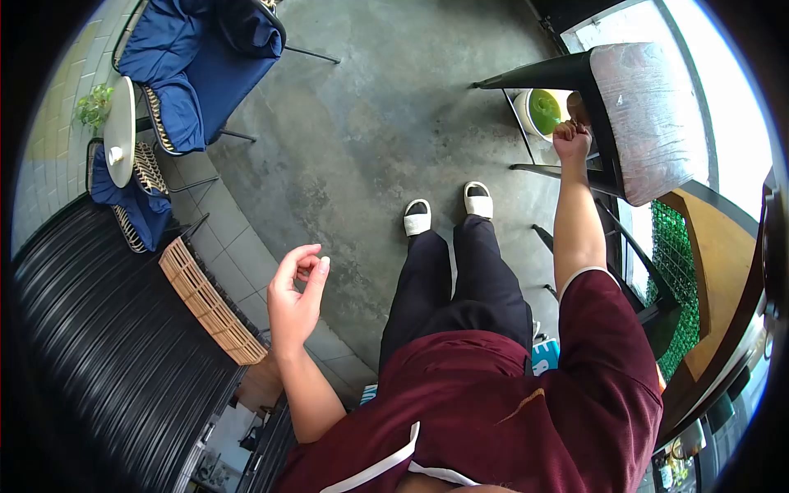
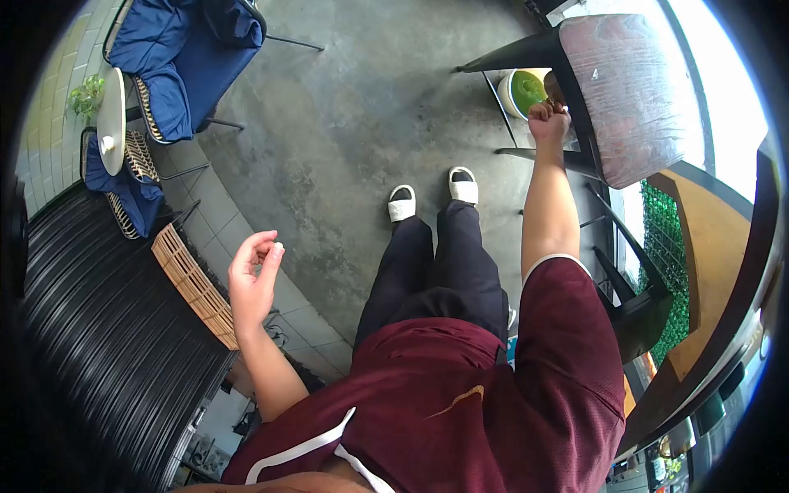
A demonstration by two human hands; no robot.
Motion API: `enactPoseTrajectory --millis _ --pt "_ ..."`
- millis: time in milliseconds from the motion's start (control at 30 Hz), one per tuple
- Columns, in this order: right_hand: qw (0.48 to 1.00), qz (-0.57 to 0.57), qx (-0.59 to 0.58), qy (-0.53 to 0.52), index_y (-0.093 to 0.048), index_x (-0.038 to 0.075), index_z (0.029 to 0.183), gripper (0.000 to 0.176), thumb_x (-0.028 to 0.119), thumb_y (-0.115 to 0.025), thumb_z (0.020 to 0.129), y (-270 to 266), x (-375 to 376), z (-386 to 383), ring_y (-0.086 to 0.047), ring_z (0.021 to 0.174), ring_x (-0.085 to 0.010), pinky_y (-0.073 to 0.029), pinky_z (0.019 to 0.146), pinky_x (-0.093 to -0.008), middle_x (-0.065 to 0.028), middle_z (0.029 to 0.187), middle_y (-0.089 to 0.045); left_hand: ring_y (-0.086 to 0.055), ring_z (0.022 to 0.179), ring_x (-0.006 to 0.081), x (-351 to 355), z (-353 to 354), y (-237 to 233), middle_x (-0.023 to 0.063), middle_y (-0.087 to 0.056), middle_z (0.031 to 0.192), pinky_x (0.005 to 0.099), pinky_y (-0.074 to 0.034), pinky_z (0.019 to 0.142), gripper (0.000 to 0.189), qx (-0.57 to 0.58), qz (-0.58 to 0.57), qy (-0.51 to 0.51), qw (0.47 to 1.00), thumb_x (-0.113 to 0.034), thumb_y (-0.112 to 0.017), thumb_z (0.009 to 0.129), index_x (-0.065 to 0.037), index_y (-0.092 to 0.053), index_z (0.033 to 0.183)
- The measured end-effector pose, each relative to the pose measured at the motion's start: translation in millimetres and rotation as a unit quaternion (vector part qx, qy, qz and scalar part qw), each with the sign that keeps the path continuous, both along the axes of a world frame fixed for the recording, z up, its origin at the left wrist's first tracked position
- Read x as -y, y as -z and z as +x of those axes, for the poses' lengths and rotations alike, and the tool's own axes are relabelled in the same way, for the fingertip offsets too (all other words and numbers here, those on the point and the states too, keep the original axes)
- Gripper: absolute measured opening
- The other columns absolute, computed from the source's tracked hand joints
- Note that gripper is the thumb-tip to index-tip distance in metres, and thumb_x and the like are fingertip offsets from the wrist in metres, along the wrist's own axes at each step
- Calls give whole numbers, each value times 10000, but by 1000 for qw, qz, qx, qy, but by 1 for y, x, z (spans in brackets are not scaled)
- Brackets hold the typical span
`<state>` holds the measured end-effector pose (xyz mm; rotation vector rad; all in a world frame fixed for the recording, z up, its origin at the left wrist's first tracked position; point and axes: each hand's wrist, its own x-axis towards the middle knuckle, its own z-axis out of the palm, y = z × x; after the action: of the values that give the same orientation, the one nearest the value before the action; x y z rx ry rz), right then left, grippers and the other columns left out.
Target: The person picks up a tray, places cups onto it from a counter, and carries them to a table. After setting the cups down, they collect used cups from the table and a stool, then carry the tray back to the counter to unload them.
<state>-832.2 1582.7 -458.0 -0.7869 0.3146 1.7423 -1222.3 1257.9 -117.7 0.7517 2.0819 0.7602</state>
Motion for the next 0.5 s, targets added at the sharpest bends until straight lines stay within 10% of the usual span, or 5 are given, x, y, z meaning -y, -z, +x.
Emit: enactPoseTrajectory --millis 333,500 --pt "997 29 -53 43 -389 115 647 239 157 -389 882 -10 3 1 -255 426 -106 -206 451 -265 20 513 -283 -530 704 95 1 2 8 30 -623 777 249 -425 668 219 -15 -5 21 1000 -118 -647 843 -10 -611 1031" --pt "943 -40 296 -145 -415 139 693 213 194 -378 895 -20 14 -12 -313 456 -100 -238 444 -267 23 532 -335 -542 708 107 8 5 6 35 -632 783 255 -427 669 231 -17 -13 32 999 -130 -648 843 -9 -606 1035"
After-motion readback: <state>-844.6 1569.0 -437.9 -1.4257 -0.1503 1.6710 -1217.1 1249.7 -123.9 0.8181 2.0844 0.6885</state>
